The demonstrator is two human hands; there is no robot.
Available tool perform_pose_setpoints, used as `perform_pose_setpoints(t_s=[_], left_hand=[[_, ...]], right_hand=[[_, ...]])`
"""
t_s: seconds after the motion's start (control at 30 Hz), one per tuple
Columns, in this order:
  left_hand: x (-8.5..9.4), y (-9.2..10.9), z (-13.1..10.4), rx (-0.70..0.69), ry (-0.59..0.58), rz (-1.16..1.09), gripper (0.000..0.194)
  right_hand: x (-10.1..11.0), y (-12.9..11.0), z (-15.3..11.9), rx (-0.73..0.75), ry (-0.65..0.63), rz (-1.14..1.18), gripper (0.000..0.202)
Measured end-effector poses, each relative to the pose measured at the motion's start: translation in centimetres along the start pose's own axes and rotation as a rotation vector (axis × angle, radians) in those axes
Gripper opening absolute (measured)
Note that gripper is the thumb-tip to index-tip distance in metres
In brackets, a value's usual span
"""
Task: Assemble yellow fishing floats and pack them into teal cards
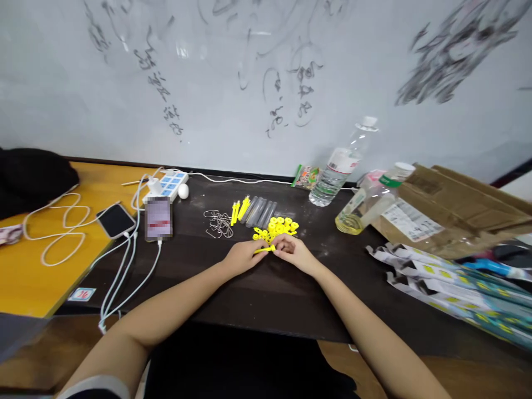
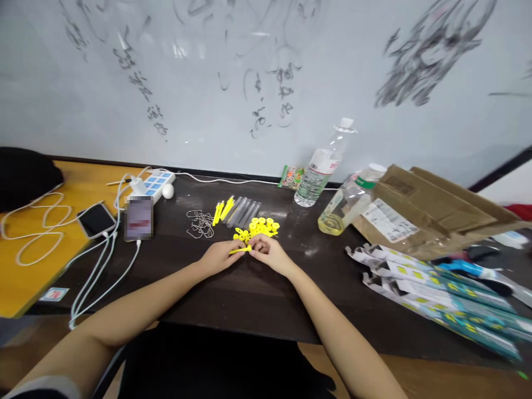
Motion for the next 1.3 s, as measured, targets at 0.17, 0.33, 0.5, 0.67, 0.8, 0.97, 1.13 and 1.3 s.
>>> perform_pose_setpoints(t_s=[0.17, 0.33, 0.5, 0.67, 0.8, 0.97, 1.13, 1.3], left_hand=[[-0.04, -0.02, -0.03, -0.024, 0.003, -0.029, 0.018], [-0.17, -0.08, 0.11, -0.007, 0.019, -0.08, 0.013], [-0.12, -0.08, 0.14, 0.002, 0.03, -0.095, 0.012], [-0.05, -0.22, 0.31, -0.023, -0.005, -0.103, 0.014], [0.2, -0.14, 0.33, -0.042, 0.018, -0.09, 0.022], [0.24, -0.19, 0.38, -0.012, 0.016, -0.08, 0.024], [0.14, -0.43, 0.48, -0.003, 0.02, -0.106, 0.024], [-0.01, -0.54, 0.45, -0.005, 0.006, -0.077, 0.022]], right_hand=[[-0.55, -0.14, -0.02, -0.014, -0.025, 0.015, 0.029], [-0.66, -0.16, 0.03, -0.016, -0.002, 0.001, 0.03], [-0.48, -0.21, 0.13, -0.004, 0.032, 0.015, 0.033], [-0.2, -0.1, 0.09, 0.004, 0.047, 0.007, 0.034], [-0.11, -0.26, 0.09, 0.021, 0.067, -0.007, 0.034], [-0.12, -0.7, 0.2, 0.019, 0.066, -0.009, 0.034], [-0.11, -0.56, 0.1, 0.017, 0.04, -0.007, 0.033], [-0.68, -0.05, -0.08, -0.004, 0.023, 0.001, 0.031]])
Point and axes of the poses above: each hand's wrist, its own z-axis towards the middle knuckle, its own x-axis out of the back of the hand, y = z × x, the point moved 2 cm from there along z, towards the middle knuckle, and after that the axes turned 14 degrees about x, right-handed, at the moved point
